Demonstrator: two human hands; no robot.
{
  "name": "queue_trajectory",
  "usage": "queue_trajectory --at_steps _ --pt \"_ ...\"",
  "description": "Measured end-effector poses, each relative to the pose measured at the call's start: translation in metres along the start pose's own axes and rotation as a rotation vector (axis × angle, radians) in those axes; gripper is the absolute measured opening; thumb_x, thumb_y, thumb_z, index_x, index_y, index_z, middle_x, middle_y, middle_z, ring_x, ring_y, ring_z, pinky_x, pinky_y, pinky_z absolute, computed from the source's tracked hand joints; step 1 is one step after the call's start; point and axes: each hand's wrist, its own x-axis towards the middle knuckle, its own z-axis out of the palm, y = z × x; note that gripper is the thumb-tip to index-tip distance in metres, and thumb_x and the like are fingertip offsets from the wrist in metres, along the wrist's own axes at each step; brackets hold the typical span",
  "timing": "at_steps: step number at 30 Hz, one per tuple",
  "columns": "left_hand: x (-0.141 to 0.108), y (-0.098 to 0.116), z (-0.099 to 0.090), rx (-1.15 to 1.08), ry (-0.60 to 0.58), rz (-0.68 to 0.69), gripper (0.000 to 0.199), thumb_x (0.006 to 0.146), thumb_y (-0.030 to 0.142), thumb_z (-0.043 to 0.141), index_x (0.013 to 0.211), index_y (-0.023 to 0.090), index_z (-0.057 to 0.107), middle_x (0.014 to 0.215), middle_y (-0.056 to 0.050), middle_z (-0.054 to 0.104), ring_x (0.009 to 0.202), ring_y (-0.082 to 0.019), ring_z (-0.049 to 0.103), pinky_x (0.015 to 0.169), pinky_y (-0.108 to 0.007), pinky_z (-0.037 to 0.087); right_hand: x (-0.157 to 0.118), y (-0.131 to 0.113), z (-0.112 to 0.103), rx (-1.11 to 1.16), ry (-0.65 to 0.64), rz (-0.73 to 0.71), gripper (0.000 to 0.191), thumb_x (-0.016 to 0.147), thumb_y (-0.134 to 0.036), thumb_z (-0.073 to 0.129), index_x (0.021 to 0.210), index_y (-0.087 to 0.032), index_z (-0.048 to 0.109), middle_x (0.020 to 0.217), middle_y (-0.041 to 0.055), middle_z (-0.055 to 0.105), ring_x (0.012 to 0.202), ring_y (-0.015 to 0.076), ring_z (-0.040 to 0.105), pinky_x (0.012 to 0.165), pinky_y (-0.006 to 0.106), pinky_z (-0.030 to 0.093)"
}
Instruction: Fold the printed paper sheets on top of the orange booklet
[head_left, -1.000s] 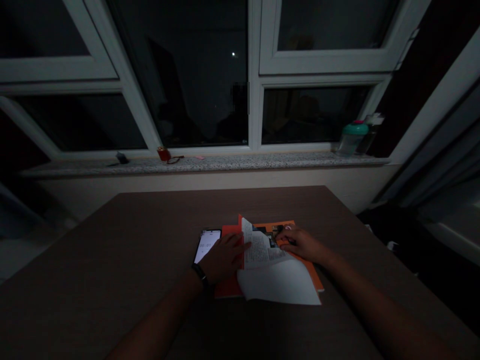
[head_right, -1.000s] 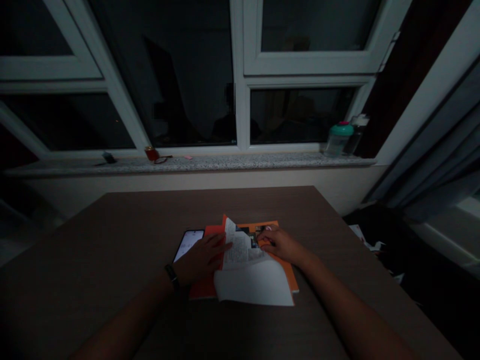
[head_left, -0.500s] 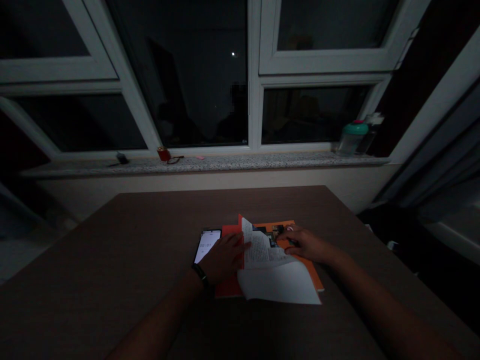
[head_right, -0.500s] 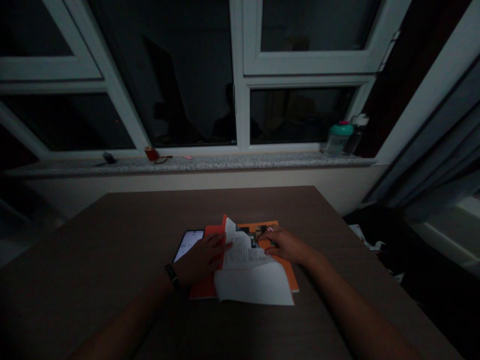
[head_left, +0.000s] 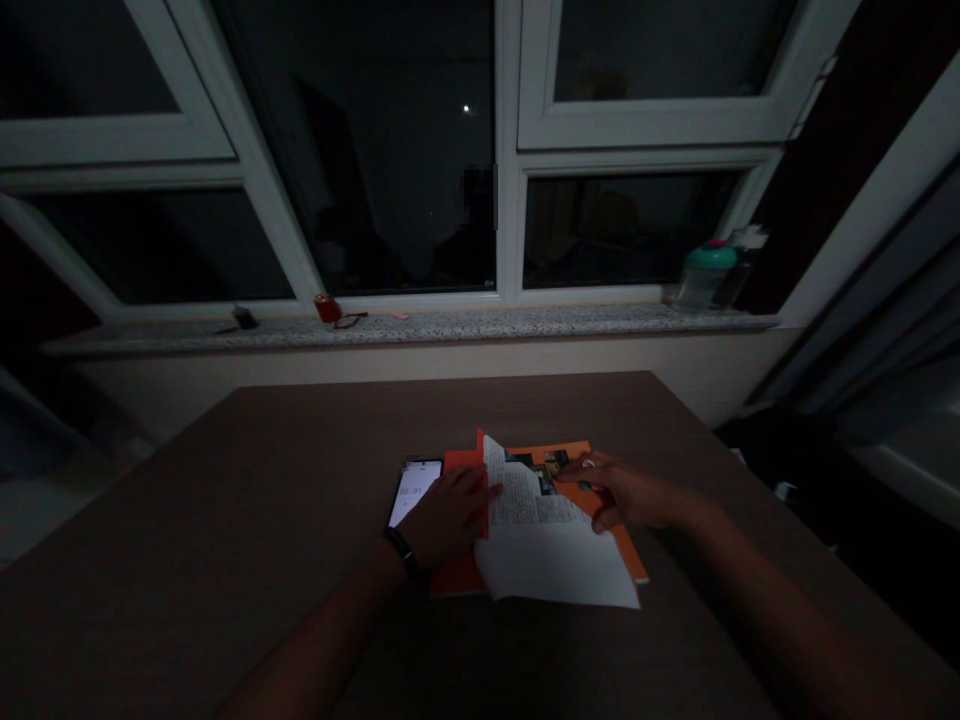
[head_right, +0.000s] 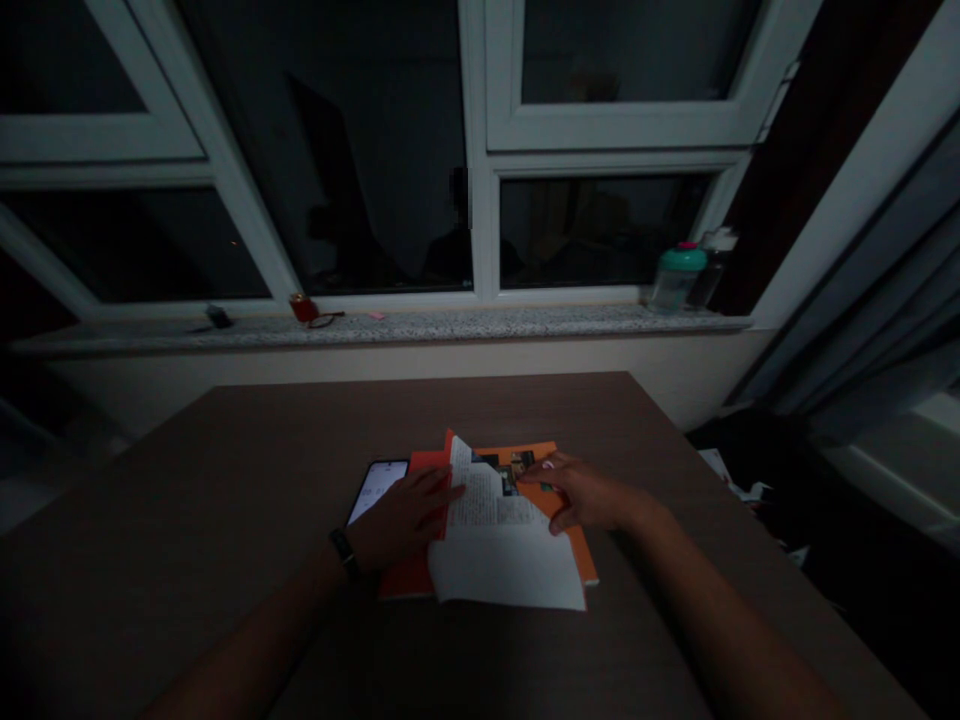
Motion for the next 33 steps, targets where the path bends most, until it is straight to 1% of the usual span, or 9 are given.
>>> queue_trajectory --at_steps 2,5,8,11,15,19,24,29,33 --pt "0.0 0.0 0.0 0.002 -0.007 0.0 0.053 0.092 0.025 0.057 0.143 0.03 0.043 0.15 -0.01 0.037 0.137 -0.031 0.034 0.11 -0.052 0.033 0.0 0.002 0.001 -0.02 0.006 0.006 0.077 0.065 -0.043 0.084 0.135 -0.027 0.055 0.131 0.0109 0.057 0.12 0.0316 0.05 0.101 0.045 0.04" --pt "0.0 0.0 0.001 0.003 -0.013 -0.01 0.055 0.091 0.025 0.059 0.143 0.031 0.042 0.15 -0.009 0.037 0.137 -0.031 0.034 0.11 -0.052 0.033 0.003 -0.001 0.004 -0.083 0.043 -0.026 0.06 0.075 -0.041 0.078 0.13 -0.025 0.06 0.127 0.0107 0.06 0.117 0.0293 0.052 0.101 0.044 0.04" --pt "0.0 0.002 0.0 0.006 0.0 -0.015 0.053 0.092 0.025 0.058 0.142 0.031 0.044 0.151 -0.009 0.036 0.137 -0.031 0.034 0.11 -0.051 0.032 0.009 -0.013 0.011 -0.169 0.089 -0.091 0.04 0.085 -0.038 0.068 0.123 -0.025 0.064 0.123 0.0094 0.063 0.114 0.0265 0.054 0.1 0.043 0.04" --pt "0.0 0.006 -0.003 0.008 0.008 -0.022 0.051 0.093 0.027 0.057 0.142 0.03 0.044 0.15 -0.009 0.038 0.135 -0.03 0.035 0.11 -0.051 0.032 0.015 -0.029 0.02 -0.21 0.117 -0.143 0.03 0.089 -0.037 0.064 0.116 -0.025 0.067 0.122 0.0086 0.064 0.114 0.0256 0.054 0.099 0.042 0.041" --pt "0.001 0.01 -0.006 0.014 -0.001 -0.037 0.053 0.091 0.028 0.06 0.142 0.03 0.045 0.149 -0.01 0.038 0.135 -0.031 0.035 0.111 -0.051 0.032 0.018 -0.04 0.029 -0.21 0.09 -0.179 0.027 0.09 -0.036 0.063 0.114 -0.024 0.067 0.12 0.0088 0.064 0.115 0.025 0.055 0.098 0.041 0.042" --pt "0.0 0.008 -0.003 0.02 0.014 -0.024 0.053 0.091 0.027 0.06 0.142 0.03 0.044 0.149 -0.009 0.038 0.135 -0.031 0.036 0.11 -0.052 0.032 0.018 -0.034 0.033 -0.183 0.105 -0.145 0.027 0.09 -0.032 0.063 0.116 -0.025 0.066 0.124 0.0082 0.063 0.117 0.0242 0.055 0.101 0.04 0.042" --pt "0.0 0.004 0.0 0.027 0.035 0.011 0.052 0.094 0.027 0.056 0.143 0.032 0.042 0.149 -0.008 0.038 0.134 -0.03 0.036 0.109 -0.051 0.034 0.018 -0.029 0.033 -0.158 0.113 -0.126 0.028 0.088 -0.028 0.066 0.116 -0.026 0.067 0.125 0.0074 0.063 0.117 0.0241 0.055 0.1 0.04 0.043" --pt "0.0 0.002 0.002 0.022 0.029 -0.009 0.053 0.093 0.024 0.055 0.144 0.032 0.041 0.149 -0.008 0.038 0.135 -0.03 0.035 0.11 -0.051 0.033 0.018 -0.032 0.031 -0.168 0.108 -0.132 0.027 0.09 -0.028 0.063 0.116 -0.025 0.067 0.124 0.008 0.063 0.117 0.0241 0.055 0.1 0.041 0.043" --pt "0.0 0.003 0.003 0.026 0.032 -0.004 0.05 0.095 0.019 0.05 0.143 0.031 0.042 0.149 -0.007 0.038 0.135 -0.028 0.035 0.109 -0.05 0.034 0.018 -0.033 0.029 -0.167 0.124 -0.122 0.027 0.09 -0.025 0.061 0.116 -0.025 0.068 0.122 0.0077 0.064 0.115 0.0241 0.055 0.099 0.042 0.044"
